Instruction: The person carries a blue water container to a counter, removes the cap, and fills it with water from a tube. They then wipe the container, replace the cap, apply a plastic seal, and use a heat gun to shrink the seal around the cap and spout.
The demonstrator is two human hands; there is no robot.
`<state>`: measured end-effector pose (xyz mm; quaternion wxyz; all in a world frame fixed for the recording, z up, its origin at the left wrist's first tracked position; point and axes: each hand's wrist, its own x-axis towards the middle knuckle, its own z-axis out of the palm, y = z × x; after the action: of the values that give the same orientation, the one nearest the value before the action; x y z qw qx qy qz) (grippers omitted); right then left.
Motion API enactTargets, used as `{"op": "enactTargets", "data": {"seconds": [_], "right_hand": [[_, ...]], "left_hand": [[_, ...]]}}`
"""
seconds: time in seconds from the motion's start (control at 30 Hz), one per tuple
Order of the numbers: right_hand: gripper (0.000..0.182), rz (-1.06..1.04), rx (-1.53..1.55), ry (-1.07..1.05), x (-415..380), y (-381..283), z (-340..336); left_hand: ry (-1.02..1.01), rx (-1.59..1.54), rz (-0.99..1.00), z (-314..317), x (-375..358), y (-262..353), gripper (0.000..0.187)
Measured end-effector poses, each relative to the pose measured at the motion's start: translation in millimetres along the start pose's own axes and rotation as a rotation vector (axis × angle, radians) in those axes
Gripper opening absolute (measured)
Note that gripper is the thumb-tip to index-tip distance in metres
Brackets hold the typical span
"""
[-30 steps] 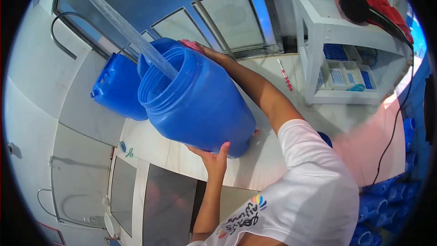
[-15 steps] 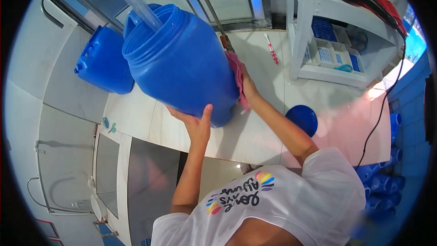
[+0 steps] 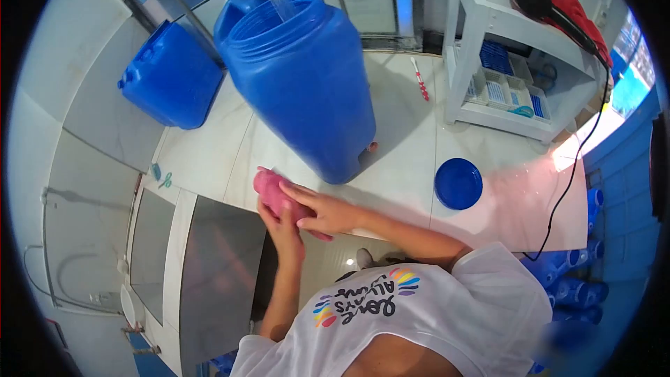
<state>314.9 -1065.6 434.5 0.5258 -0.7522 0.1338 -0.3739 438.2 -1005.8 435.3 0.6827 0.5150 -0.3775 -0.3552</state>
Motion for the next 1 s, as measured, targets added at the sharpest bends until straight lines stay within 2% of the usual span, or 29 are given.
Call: {"op": "enactTargets", "data": {"seconds": [0.03, 0.07, 0.1, 0.13, 0.17, 0.2, 0.23, 0.3, 0.33, 0.4, 0.43, 0.5, 0.53, 0.57, 0.6, 0.63, 0.67, 0.7, 0.73, 0.77, 0.8, 0.83, 0.87, 0.9, 0.97, 1.0], "right_hand": [[0.049, -0.002, -0.043, -0.08, 4, -14, -28], [0.039, -0.009, -0.088, -0.158, 8, -21, -59], [0.025, -0.032, -0.004, 0.091, 11, -20, -85], [0.021, -0.109, -0.025, 0.252, 15, -34, -123], [0.02, -0.118, 0.408, 0.518, 14, -19, -152], [0.018, -0.026, 0.264, 0.863, 25, -7, -183], [0.02, 0.038, 0.117, 0.993, 44, 2, -205], [0.023, 0.074, -0.489, 0.87, 73, 56, -249], [0.023, 0.066, -0.498, 0.866, 85, 76, -257], [0.029, -0.233, -0.791, 0.679, 110, 99, -267], [0.029, -0.239, -0.797, 0.674, 116, 99, -266], [0.031, -0.121, -0.491, 0.589, 123, 102, -259], [0.031, -0.121, -0.495, 0.583, 125, 97, -254], [0.032, -0.081, -0.55, 0.616, 123, 91, -250], [0.032, -0.036, -0.604, 0.649, 121, 85, -245], [0.032, -0.027, -0.605, 0.645, 119, 101, -250], [0.031, -0.001, -0.618, 0.597, 119, 129, -260], [0.03, 0.021, -0.633, 0.553, 118, 144, -269], [0.03, 0.025, -0.638, 0.561, 114, 127, -266], [0.027, 0.085, -0.775, 0.57, 108, 94, -255], [0.024, 0.148, -0.912, 0.576, 104, 73, -248], [0.024, 0.158, -0.916, 0.582, 104, 80, -253], [0.022, 0.079, -0.938, 0.607, 104, 96, -264], [0.02, 0.007, -0.961, 0.634, 100, 113, -276], [0.018, -0.082, -1.075, 0.6, 95, 135, -297], [0.018, 0.04, -1.036, 0.582, 88, 123, -295]], "left_hand": [[0.031, -0.18, -0.088, -11, 13, 4, 0.057], [0.077, -0.143, -0.102, -25, 28, 5, 0.054], [0.12, -0.107, -0.117, -40, 45, 5, 0.052], [0.129, -0.119, -0.108, -53, 63, 5, 0.052], [0.165, 0.049, -0.004, -64, 80, 5, 0.05], [0.199, 0.219, 0.093, -71, 93, 5, 0.049], [0.202, 0.208, 0.091, -69, 104, 13, 0.049], [0.232, 0.249, -0.185, -64, 123, 34, 0.046], [0.233, 0.238, -0.181, -81, 144, 16, 0.046], [0.236, 0.866, 0.366, -113, 194, -35, 0.046], [0.241, 0.858, 0.368, -109, 196, -32, 0.046], [0.231, 1.252, 0.252, -101, 197, -27, 0.043], [0.168, 1.292, 0.142, -95, 195, -24, 0.042], [0.169, 1.288, 0.136, -104, 198, -41, 0.042], [0.086, 1.368, 0.074, -114, 201, -64, 0.043], [-0.001, 1.446, 0.009, -121, 199, -80, 0.044], [-0.002, 1.519, -0.128, -115, 191, -76, 0.048], [-0.01, 1.518, -0.124, -107, 183, -70, 0.048], [0.084, 1.708, -0.014, -99, 172, -64, 0.044], [0.183, 1.892, 0.102, -92, 159, -60, 0.041], [0.094, 1.868, 0.19, -81, 146, -52, 0.026], [-0.088, 1.848, 0.193, -60, 129, -45, 0.022], [-0.276, 1.819, 0.191, -35, 108, -40, 0.02], [-0.46, 1.595, 0.322, -12, 86, -37, 0.021], [-0.778, 1.262, 0.248, 50, 44, -14, 0.02], [-0.953, 1.138, 0.245, 74, 31, -15, 0.019]]}}
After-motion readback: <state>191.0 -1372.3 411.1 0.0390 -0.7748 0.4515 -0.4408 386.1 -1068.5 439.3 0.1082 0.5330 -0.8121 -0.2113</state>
